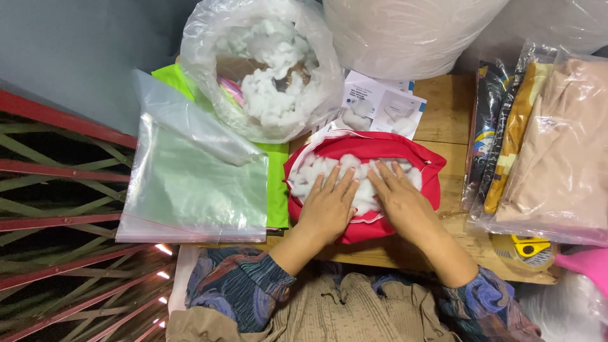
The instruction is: A person is stuffing a red pillowcase with white polyester fiberfill stuffing at a workshop table.
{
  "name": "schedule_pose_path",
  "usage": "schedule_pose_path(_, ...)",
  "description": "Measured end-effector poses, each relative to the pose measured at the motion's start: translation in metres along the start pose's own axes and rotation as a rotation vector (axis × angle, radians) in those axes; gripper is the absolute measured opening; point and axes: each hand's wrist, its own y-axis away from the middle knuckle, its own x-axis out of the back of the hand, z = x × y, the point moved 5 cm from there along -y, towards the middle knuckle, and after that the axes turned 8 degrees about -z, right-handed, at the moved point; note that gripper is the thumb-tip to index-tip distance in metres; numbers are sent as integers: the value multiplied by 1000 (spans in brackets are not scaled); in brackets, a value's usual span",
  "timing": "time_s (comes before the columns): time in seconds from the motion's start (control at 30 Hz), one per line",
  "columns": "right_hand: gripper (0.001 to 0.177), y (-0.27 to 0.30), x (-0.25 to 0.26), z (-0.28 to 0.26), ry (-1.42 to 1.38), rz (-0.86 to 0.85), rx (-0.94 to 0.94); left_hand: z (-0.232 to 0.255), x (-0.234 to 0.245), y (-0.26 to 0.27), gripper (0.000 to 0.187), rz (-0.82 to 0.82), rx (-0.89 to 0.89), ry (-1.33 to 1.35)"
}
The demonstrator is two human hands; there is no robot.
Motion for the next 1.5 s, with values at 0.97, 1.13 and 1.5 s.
schedule_pose_path(0.97, 36, 7, 114, 63, -349, 445, -61, -25, 113, -19, 25, 753, -164, 225)
schedule_pose_path(1.13, 31, -45, 102, 113, -399, 360, -191, -69, 108, -122, 34, 407, -52, 442)
schedule_pose_path(1.5, 33, -129, 52, 147, -253, -134, -59, -117, 39, -251, 69, -221, -16, 31)
